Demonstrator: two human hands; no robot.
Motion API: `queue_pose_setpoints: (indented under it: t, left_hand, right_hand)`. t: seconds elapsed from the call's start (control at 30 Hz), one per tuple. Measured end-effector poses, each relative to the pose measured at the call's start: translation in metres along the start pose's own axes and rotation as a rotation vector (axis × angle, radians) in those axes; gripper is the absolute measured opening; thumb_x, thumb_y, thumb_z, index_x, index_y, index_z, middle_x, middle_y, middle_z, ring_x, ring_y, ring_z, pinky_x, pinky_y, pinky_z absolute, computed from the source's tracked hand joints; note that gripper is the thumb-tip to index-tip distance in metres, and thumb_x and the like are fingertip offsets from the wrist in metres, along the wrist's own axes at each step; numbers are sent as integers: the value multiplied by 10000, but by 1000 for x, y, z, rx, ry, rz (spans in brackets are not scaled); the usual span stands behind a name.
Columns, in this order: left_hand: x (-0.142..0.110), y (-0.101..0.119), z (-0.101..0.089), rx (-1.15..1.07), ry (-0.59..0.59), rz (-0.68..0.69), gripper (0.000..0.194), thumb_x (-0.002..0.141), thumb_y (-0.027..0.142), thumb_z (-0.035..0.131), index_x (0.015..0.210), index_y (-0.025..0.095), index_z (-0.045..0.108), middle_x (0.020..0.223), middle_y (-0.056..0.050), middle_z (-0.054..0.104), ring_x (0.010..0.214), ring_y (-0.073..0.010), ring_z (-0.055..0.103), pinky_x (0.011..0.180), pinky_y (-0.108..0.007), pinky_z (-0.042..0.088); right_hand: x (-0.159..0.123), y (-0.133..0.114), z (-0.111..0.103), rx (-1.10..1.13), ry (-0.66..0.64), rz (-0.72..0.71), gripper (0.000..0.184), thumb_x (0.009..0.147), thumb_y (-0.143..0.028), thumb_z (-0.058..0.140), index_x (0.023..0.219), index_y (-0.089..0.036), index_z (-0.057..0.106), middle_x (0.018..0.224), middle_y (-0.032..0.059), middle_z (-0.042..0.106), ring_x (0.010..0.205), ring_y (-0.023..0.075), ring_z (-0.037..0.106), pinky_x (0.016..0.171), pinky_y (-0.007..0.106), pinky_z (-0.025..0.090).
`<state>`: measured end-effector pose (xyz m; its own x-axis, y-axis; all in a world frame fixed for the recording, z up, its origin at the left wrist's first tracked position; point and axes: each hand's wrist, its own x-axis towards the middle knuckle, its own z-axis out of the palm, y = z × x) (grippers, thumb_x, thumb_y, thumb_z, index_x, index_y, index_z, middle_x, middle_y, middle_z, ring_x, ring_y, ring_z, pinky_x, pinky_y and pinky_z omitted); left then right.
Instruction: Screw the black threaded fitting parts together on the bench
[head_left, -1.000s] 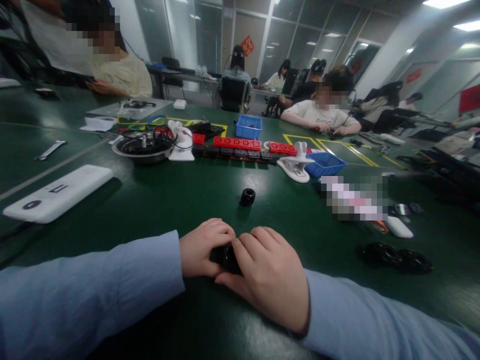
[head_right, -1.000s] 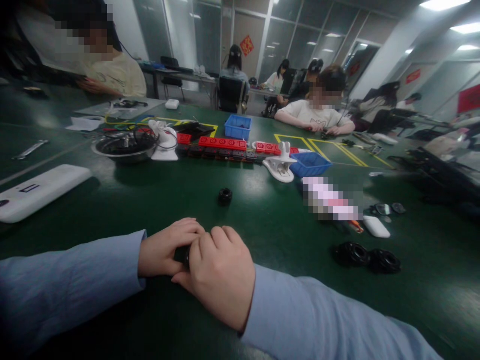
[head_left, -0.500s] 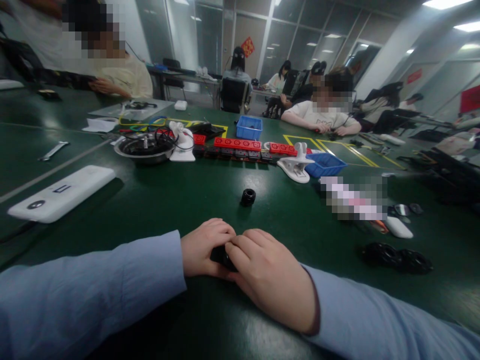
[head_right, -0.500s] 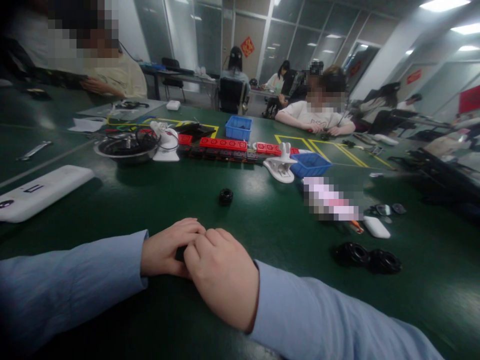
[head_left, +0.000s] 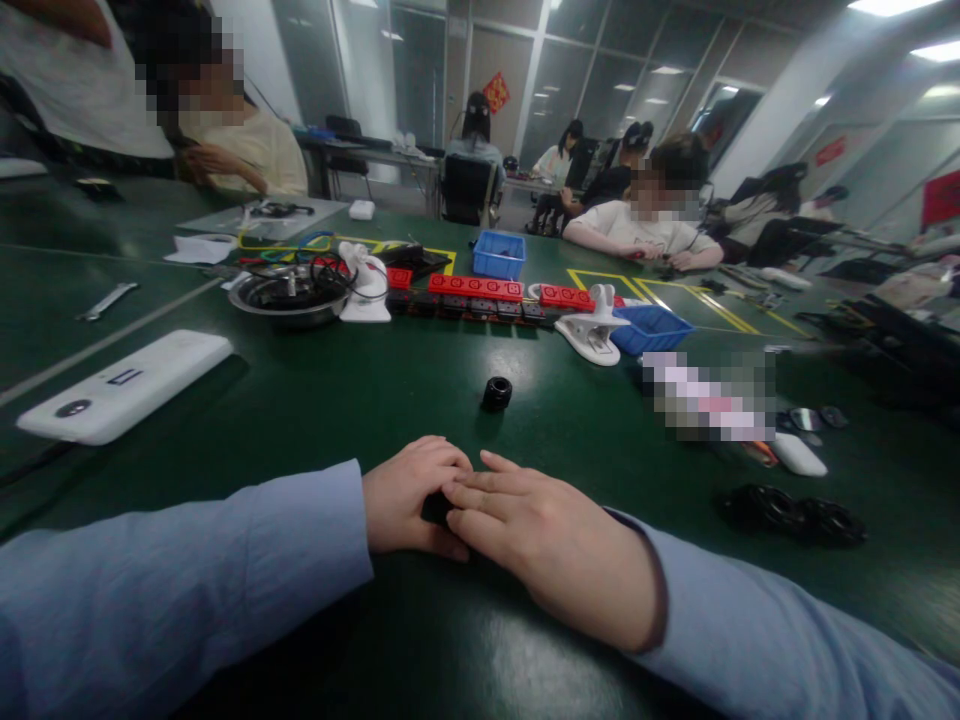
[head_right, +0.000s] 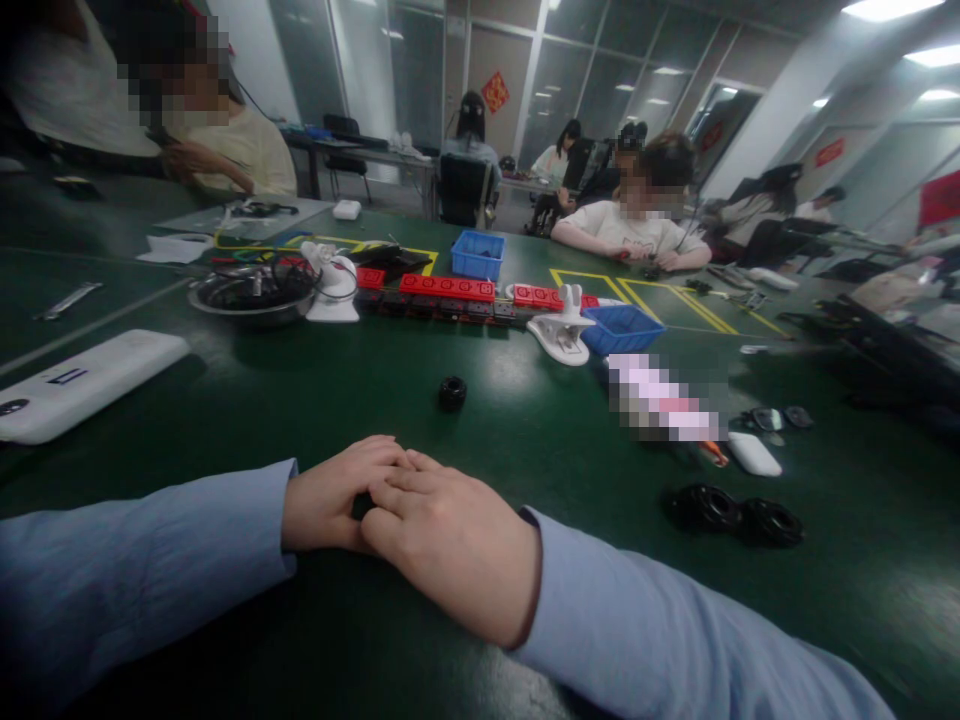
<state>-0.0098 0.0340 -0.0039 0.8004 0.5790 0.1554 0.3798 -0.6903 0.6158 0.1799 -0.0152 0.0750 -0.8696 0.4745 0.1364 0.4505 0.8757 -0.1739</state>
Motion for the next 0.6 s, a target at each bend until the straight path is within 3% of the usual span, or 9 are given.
queue_pose_setpoints:
  t: [0.27,0.6]
  left_hand:
    - [1,3,-2,-23,1,-14,450,681,562,684,915,183,614,940,-43,590,898,-234,530,879,-415,387]
    - [1,0,-3,29,-27,14,530,691,660,635,942,193,640,976,-51,582,914,-237,523,902,-429,374]
  right_hand:
    - [-2,4,1,74,2,-25,240,943,-160,418,973,-114,652,1117,91,669,1112,170,586,1094,352,334]
    - [-6,17,1,240,-33,-73,215,839,-32,488,914,-151,651,1175,52,656,1216,152,517,1160,397,167]
